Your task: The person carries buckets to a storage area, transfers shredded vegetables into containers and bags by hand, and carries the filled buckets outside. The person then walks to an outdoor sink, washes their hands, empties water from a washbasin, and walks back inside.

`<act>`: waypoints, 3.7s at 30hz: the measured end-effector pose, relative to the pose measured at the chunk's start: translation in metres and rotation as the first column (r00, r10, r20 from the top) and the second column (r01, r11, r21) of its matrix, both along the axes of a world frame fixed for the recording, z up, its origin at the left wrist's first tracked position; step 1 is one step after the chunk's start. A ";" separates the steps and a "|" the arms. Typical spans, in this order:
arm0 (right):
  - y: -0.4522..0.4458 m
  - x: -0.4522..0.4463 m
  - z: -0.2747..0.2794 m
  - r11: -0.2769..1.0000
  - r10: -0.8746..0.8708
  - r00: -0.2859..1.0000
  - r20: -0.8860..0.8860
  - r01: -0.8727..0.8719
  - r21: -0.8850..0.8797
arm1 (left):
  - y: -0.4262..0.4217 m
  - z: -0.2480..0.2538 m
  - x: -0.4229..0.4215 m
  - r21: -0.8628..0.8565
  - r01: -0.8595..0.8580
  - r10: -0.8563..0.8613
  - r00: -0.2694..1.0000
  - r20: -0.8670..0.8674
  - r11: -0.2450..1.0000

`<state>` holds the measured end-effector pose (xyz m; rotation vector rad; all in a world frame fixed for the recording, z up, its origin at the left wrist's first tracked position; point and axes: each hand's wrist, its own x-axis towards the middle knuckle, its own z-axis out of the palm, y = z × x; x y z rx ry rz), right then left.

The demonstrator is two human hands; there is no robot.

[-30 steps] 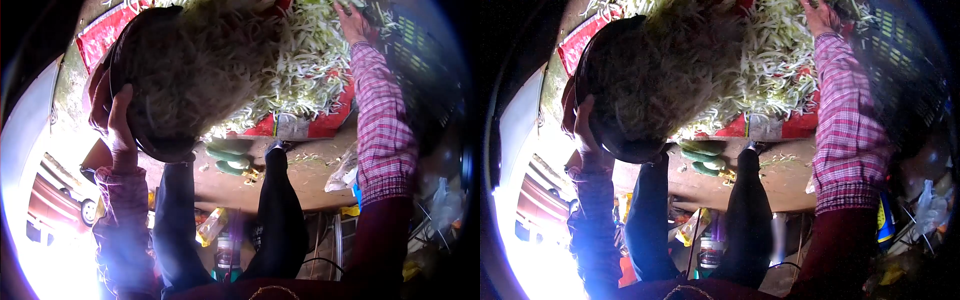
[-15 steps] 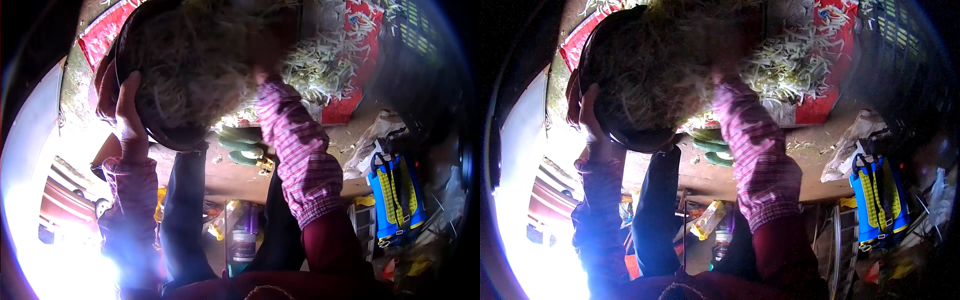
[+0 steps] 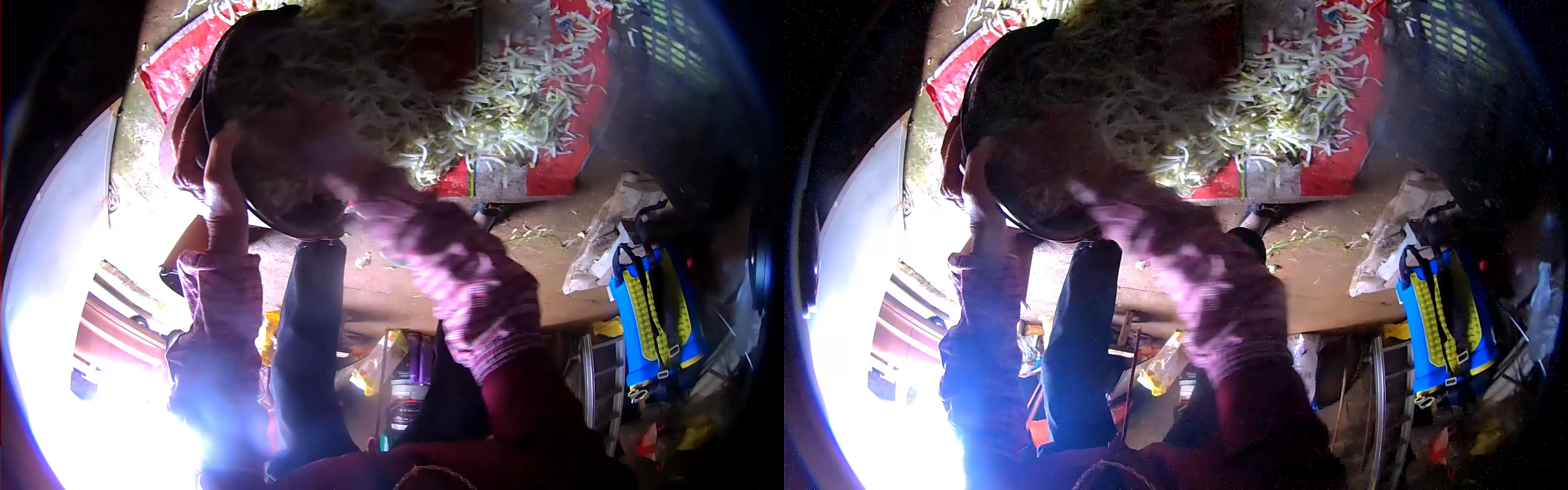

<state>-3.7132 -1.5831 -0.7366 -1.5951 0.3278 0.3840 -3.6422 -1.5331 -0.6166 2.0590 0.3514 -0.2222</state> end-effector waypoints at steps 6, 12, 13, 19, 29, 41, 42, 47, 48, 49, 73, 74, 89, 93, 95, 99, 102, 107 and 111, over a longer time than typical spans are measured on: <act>-0.337 -0.093 -0.061 0.721 -0.214 0.972 0.101 0.227 -0.654 | -0.010 0.005 -0.002 -0.029 -0.071 0.068 0.995 -0.066 0.997; -0.387 -0.157 -0.111 0.752 -0.470 0.718 -0.513 0.021 -0.659 | 0.003 -0.003 -0.001 0.161 0.089 -0.096 0.995 0.035 0.983; -0.355 -0.155 -0.108 0.639 -0.323 0.881 -0.345 -0.066 -0.767 | -0.007 0.001 0.001 0.147 0.025 -0.028 0.999 0.022 0.989; -0.200 -0.168 -0.122 0.496 -0.709 0.696 0.116 0.608 -0.620 | -0.036 0.012 0.003 -0.121 -0.297 0.283 0.952 -0.120 0.947; -0.054 -0.137 -0.129 0.589 -0.457 0.888 0.061 0.354 -0.727 | 0.031 -0.022 -0.004 0.028 0.082 -0.087 0.967 0.241 0.996; 0.101 0.003 0.001 0.971 0.179 0.964 -0.197 -0.205 -0.122 | 0.067 -0.015 0.006 0.274 0.375 -0.438 0.870 0.225 0.886; 0.095 0.009 0.007 0.966 0.211 0.950 -0.230 -0.238 -0.097 | 0.072 -0.013 0.006 0.305 0.398 -0.473 0.849 0.234 0.865; 0.046 0.002 0.071 0.973 0.114 0.963 -0.246 -0.158 -0.166 | 0.091 0.011 -0.013 0.410 0.397 -0.514 0.826 0.230 0.821; 0.039 -0.006 0.090 0.972 0.065 0.981 -0.182 -0.104 -0.211 | 0.097 0.015 -0.019 0.397 0.392 -0.502 0.835 0.224 0.830; 0.033 -0.012 0.101 0.923 0.119 0.975 -0.190 -0.179 -0.341 | 0.103 0.023 -0.024 0.437 0.391 -0.508 0.841 0.189 0.810; -0.043 -0.210 0.190 0.979 -0.201 0.791 -0.578 0.140 -0.149 | 0.279 0.112 -0.078 0.009 -0.353 0.330 0.863 -0.383 0.936; -0.043 -0.214 0.199 0.985 -0.169 0.771 -0.614 0.114 -0.128 | 0.272 0.106 -0.086 -0.119 -0.377 0.308 0.872 -0.381 0.919; -0.048 -0.252 0.280 0.969 -0.197 0.637 -0.746 0.243 -0.048 | 0.260 0.115 -0.123 -0.196 -0.493 0.352 0.799 -0.489 0.848; -0.072 -0.231 0.304 0.940 -0.269 0.706 -0.655 0.341 -0.019 | 0.276 0.098 -0.121 -0.098 -0.556 0.480 0.783 -0.396 0.826; -0.095 -0.228 0.322 0.940 -0.298 0.725 -0.621 0.336 -0.058 | 0.268 0.138 -0.117 -0.133 -0.582 0.462 0.746 -0.480 0.802; -0.162 -0.264 0.345 0.940 -0.339 0.767 -0.545 0.264 -0.215 | 0.277 0.140 -0.147 0.009 -0.394 0.366 0.844 -0.391 0.919; -0.223 -0.309 0.343 0.936 -0.332 0.705 -0.626 0.164 -0.312 | 0.259 0.208 -0.165 -0.052 -0.458 0.393 0.813 -0.430 0.888; -0.297 -0.317 0.376 0.957 -0.275 0.688 -0.672 0.128 -0.261 | 0.230 0.266 -0.227 -0.006 -0.543 0.501 0.778 -0.380 0.839; -0.360 -0.295 0.394 0.942 -0.192 0.710 -0.677 -0.059 -0.329 | 0.212 0.268 -0.286 0.042 -0.657 0.611 0.675 -0.414 0.753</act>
